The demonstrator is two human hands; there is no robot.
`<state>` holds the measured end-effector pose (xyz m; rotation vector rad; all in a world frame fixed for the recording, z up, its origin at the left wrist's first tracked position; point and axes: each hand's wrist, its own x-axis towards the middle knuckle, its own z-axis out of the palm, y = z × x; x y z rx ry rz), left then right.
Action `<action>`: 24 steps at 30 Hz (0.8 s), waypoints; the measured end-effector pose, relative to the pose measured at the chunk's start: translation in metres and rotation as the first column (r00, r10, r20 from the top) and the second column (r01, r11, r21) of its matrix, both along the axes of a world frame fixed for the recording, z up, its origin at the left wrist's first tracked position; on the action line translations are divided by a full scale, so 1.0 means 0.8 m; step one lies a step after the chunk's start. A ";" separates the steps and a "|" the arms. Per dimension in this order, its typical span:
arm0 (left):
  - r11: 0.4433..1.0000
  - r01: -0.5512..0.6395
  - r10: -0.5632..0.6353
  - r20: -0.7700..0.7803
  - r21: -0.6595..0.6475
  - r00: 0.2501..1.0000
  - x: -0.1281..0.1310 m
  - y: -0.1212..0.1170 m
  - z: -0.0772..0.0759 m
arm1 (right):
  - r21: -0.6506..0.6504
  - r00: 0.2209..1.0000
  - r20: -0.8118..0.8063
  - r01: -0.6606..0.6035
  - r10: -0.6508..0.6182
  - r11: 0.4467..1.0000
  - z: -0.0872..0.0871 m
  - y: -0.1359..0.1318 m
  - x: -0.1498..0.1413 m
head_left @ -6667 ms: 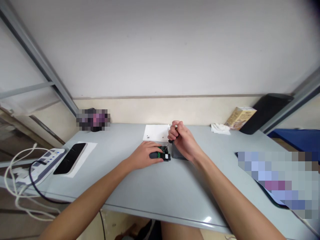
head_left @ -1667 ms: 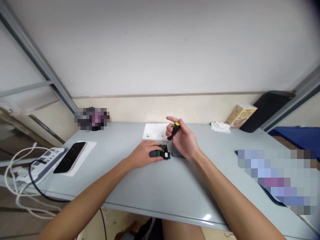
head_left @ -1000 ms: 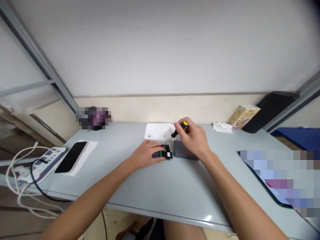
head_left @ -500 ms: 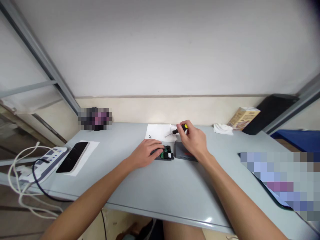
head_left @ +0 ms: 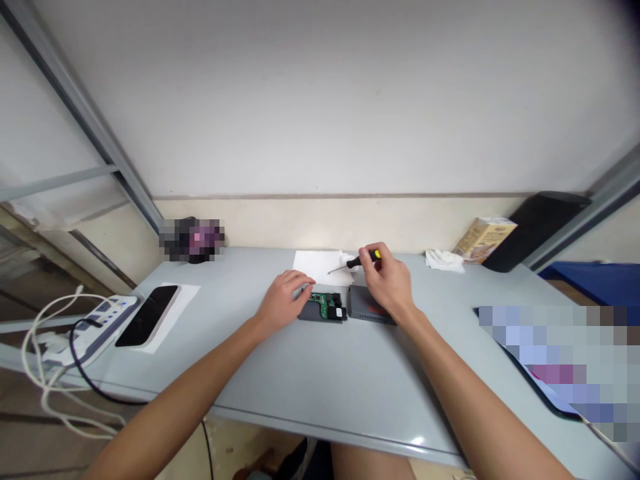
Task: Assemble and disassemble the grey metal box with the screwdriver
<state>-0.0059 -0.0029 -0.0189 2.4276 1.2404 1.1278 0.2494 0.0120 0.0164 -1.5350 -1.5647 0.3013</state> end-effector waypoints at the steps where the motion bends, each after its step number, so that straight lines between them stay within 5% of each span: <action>1: 1.000 -0.009 0.009 0.007 -0.005 1.000 0.000 0.000 -0.001 | 0.013 0.997 -0.070 -0.009 0.010 1.000 -0.001 0.000 0.000; 8: 0.986 -0.049 0.055 0.032 -0.159 0.998 -0.005 0.006 -0.009 | 0.113 0.874 -0.436 -0.184 0.215 0.976 -0.001 0.000 -0.011; 14: 0.987 0.037 -0.034 0.018 -0.156 0.999 -0.006 0.008 -0.005 | 0.113 0.842 -0.480 -0.220 0.247 0.969 -0.003 -0.002 -0.020; 24: 0.995 0.019 -0.027 -0.084 -0.093 0.996 -0.005 0.004 0.001 | 0.129 0.834 -0.494 -0.207 0.244 0.970 -0.006 -0.002 -0.021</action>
